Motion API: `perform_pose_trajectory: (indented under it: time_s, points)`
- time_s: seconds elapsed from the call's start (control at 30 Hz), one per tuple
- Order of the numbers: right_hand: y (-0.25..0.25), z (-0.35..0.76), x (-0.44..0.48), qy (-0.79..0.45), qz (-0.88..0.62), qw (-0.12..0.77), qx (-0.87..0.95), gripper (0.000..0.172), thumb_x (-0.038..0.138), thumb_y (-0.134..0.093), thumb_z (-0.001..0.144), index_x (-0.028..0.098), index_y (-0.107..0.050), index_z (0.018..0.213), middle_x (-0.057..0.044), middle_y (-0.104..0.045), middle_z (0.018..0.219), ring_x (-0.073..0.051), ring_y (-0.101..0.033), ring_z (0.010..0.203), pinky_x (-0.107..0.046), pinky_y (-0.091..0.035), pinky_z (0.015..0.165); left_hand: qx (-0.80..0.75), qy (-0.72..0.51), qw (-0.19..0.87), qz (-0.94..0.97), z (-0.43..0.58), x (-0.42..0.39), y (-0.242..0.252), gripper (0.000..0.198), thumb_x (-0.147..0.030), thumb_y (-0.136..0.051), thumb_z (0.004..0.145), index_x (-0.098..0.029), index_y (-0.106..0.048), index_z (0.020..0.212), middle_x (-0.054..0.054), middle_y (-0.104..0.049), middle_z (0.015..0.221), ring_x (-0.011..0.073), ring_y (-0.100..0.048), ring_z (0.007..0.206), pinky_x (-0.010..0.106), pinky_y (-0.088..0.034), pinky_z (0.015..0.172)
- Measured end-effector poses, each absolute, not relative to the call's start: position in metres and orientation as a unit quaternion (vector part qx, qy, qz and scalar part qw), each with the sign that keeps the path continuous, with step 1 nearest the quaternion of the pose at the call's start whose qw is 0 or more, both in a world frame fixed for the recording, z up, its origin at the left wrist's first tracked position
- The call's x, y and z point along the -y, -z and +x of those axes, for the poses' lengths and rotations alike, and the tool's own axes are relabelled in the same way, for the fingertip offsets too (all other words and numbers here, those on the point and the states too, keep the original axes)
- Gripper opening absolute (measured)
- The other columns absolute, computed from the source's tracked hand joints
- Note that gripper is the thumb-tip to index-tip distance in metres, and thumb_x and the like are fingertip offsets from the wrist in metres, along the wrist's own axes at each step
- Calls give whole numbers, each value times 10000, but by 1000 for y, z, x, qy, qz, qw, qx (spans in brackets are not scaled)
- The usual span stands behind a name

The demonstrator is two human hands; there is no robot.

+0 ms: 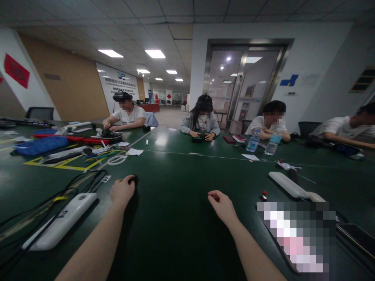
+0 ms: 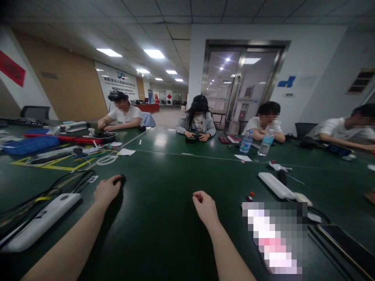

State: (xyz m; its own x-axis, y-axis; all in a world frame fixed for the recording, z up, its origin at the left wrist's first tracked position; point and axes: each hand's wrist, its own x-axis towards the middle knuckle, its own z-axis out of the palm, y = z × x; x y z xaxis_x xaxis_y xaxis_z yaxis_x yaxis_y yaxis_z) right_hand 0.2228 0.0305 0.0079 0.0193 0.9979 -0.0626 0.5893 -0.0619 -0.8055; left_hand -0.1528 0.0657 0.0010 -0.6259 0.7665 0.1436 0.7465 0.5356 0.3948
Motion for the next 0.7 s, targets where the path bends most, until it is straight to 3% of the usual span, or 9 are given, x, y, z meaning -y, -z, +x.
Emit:
perform_pose_trajectory:
  time_s: [0.7]
  points:
    - [-6,222,-29,-350,-636,270,633,249,278,-492,818,229,-590,1042,-36,-625,1002,-178,-588,889,-308,-474,766,-870,-236,25,432,-152,-68,3,418,-375,-387,819,-303,-585,1179,144,-517,1179,333,-522,1070,450,-436,839]
